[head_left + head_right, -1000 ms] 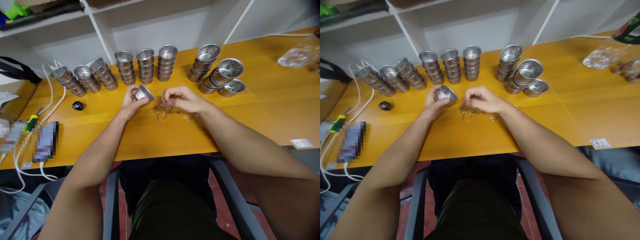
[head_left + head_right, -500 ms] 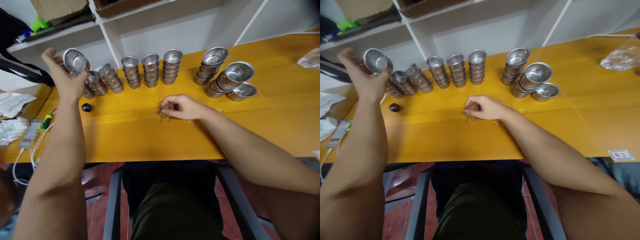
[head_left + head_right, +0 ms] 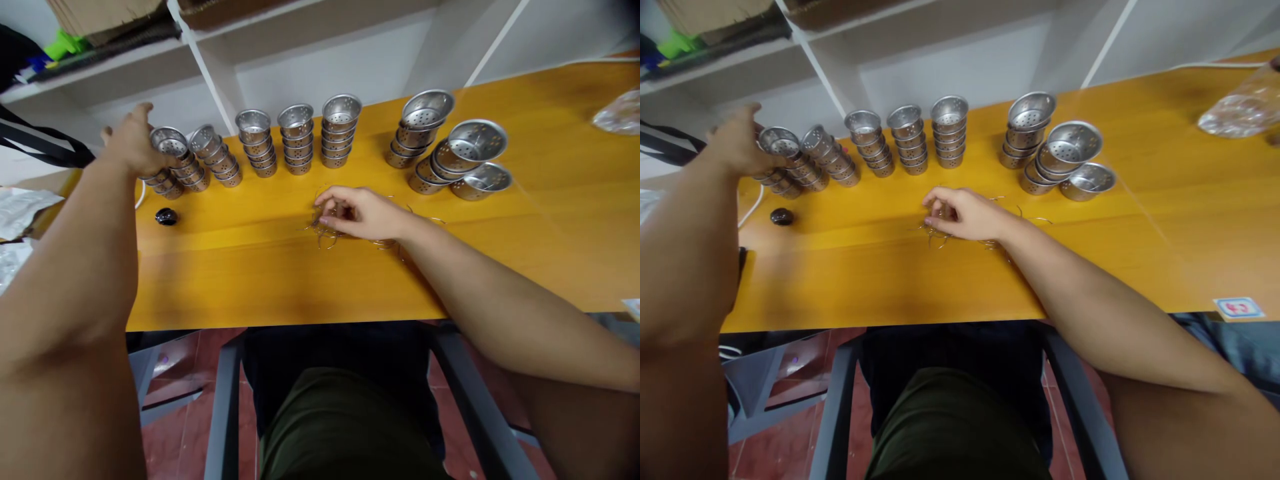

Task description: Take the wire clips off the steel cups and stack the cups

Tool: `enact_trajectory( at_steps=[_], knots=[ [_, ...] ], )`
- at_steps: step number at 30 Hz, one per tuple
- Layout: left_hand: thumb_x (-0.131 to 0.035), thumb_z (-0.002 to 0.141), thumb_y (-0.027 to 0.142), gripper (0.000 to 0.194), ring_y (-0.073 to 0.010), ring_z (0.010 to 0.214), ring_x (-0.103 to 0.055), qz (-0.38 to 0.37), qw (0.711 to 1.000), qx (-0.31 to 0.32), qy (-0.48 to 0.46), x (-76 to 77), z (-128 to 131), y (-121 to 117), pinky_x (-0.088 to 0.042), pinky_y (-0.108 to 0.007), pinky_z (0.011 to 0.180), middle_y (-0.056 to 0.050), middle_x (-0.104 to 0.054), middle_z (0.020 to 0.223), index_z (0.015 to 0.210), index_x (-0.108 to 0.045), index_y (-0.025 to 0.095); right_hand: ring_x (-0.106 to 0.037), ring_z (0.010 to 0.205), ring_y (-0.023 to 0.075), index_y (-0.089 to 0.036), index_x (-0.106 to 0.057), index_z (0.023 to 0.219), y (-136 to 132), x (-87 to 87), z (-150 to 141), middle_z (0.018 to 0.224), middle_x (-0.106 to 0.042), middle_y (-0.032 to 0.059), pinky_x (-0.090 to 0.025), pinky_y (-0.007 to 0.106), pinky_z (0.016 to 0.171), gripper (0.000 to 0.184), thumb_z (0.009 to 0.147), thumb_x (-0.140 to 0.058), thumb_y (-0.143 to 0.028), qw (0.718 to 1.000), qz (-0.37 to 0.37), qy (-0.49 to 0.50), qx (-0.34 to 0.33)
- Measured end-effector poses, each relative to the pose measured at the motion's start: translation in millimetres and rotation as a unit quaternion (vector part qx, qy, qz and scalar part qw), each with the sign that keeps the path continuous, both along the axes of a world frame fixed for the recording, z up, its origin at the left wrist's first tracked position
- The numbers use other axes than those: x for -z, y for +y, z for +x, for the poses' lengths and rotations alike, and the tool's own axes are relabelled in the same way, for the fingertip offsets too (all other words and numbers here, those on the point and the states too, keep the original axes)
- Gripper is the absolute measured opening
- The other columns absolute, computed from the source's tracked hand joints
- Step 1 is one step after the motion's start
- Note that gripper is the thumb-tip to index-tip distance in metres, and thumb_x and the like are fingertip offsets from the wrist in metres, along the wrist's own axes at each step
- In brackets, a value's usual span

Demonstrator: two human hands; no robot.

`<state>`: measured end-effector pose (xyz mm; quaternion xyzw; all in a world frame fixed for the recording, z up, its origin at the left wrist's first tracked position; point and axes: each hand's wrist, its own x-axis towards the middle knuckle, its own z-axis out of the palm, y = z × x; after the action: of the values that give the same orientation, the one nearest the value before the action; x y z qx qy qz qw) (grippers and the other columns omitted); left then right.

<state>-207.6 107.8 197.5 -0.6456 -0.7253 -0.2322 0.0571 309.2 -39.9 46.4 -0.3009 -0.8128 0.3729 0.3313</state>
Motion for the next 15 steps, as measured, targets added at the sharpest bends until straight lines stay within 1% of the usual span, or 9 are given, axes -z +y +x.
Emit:
enact_trajectory(
  at_steps=[1, 3, 5, 7, 9, 10, 11, 13, 15],
  knots=[
    [-0.134, 0.058, 0.070, 0.147, -0.0471, 0.171, -0.068, -0.042, 0.998, -0.031, 0.023, -4.3, 6.5, -3.6, -0.020, -0.093, 0.157, -0.017, -0.082, 0.172, 0.175, -0.064, 0.016, -0.069, 0.075, 0.0193, -0.024, -0.078, 0.137, 0.1, 1.3, -0.5, 0.106, -0.088, 0.0050, -0.053, 0.037, 0.073, 0.051, 0.112, -0.088, -0.067, 1.000, -0.001, 0.001, -0.003],
    [-0.135, 0.057, 0.068, 0.150, -0.0497, 0.185, -0.053, -0.113, 0.992, -0.040, 0.038, -11.8, 14.6, -6.6, -0.016, -0.087, 0.161, -0.020, -0.067, 0.189, 0.178, -0.064, 0.015, -0.070, 0.076, 0.0195, -0.024, -0.078, 0.138, 0.3, 3.4, -1.0, 0.106, -0.088, 0.0046, -0.052, 0.037, 0.073, 0.052, 0.112, -0.089, -0.067, 1.000, -0.003, 0.004, -0.004],
    [-0.137, 0.040, 0.069, 0.163, -0.0530, 0.191, -0.039, -0.138, 0.990, -0.016, 0.024, -14.0, 15.3, -3.0, -0.004, -0.087, 0.162, -0.020, -0.056, 0.198, 0.175, -0.066, 0.013, -0.069, 0.076, 0.0190, -0.024, -0.078, 0.138, 0.6, 4.2, -0.7, 0.107, -0.087, 0.0048, -0.052, 0.037, 0.073, 0.052, 0.112, -0.089, -0.068, 1.000, -0.006, 0.002, -0.003],
    [-0.137, 0.021, 0.068, 0.180, -0.0522, 0.191, -0.032, -0.133, 0.991, 0.020, -0.011, -10.5, 13.0, 2.9, 0.013, -0.087, 0.160, -0.015, -0.052, 0.202, 0.177, -0.064, 0.016, -0.068, 0.076, 0.0183, -0.023, -0.078, 0.138, 0.6, 3.7, 0.2, 0.108, -0.087, 0.0051, -0.052, 0.037, 0.073, 0.053, 0.113, -0.087, -0.068, 1.000, -0.005, -0.004, 0.001],
    [-0.137, 0.019, 0.067, 0.181, -0.0493, 0.188, -0.032, -0.133, 0.989, 0.049, -0.040, -4.8, 12.8, 4.3, 0.024, -0.086, 0.158, -0.011, -0.053, 0.201, 0.177, -0.065, 0.020, -0.067, 0.076, 0.0181, -0.023, -0.078, 0.139, 0.1, 2.2, 0.9, 0.108, -0.087, 0.0052, -0.053, 0.036, 0.073, 0.052, 0.114, -0.085, -0.068, 1.000, -0.003, -0.011, 0.004],
    [-0.136, 0.032, 0.076, 0.174, -0.0485, 0.188, -0.031, -0.141, 0.988, 0.061, -0.032, -2.5, 14.2, 2.0, 0.026, -0.086, 0.157, -0.011, -0.052, 0.202, 0.180, -0.063, 0.020, -0.067, 0.076, 0.0182, -0.023, -0.078, 0.139, -0.3, 1.2, 1.0, 0.108, -0.087, 0.0053, -0.052, 0.037, 0.073, 0.052, 0.114, -0.084, -0.068, 1.000, -0.003, -0.014, 0.006],
    [-0.128, 0.052, 0.088, 0.165, -0.0492, 0.189, -0.030, -0.159, 0.985, 0.070, -0.005, -1.0, 16.2, -2.1, 0.023, -0.087, 0.156, -0.014, -0.048, 0.203, 0.184, -0.059, 0.017, -0.067, 0.076, 0.0186, -0.023, -0.078, 0.139, -0.9, 0.3, 1.0, 0.108, -0.087, 0.0054, -0.052, 0.037, 0.073, 0.051, 0.114, -0.084, -0.068, 1.000, -0.004, -0.016, 0.007],
    [-0.087, 0.098, 0.107, 0.147, -0.0548, 0.191, -0.026, -0.200, 0.972, 0.085, 0.090, -0.8, 20.1, -13.2, 0.008, -0.091, 0.155, -0.022, -0.035, 0.207, 0.198, -0.038, 0.010, -0.068, 0.077, 0.0196, -0.024, -0.078, 0.138, -2.1, -1.4, 0.5, 0.109, -0.087, 0.0061, -0.052, 0.037, 0.074, 0.051, 0.114, -0.084, -0.068, 1.000, -0.008, -0.022, 0.009],
    [-0.049, 0.121, 0.104, 0.129, -0.0585, 0.191, -0.028, -0.227, 0.957, 0.081, 0.160, -2.1, 19.7, -21.5, -0.008, -0.090, 0.155, -0.028, -0.028, 0.206, 0.203, -0.023, 0.008, -0.068, 0.078, 0.0203, -0.024, -0.078, 0.137, -3.3, -2.7, -0.1, 0.108, -0.087, 0.0067, -0.052, 0.038, 0.076, 0.052, 0.114, -0.083, -0.070, 1.000, -0.012, -0.026, 0.013]
  ],
)
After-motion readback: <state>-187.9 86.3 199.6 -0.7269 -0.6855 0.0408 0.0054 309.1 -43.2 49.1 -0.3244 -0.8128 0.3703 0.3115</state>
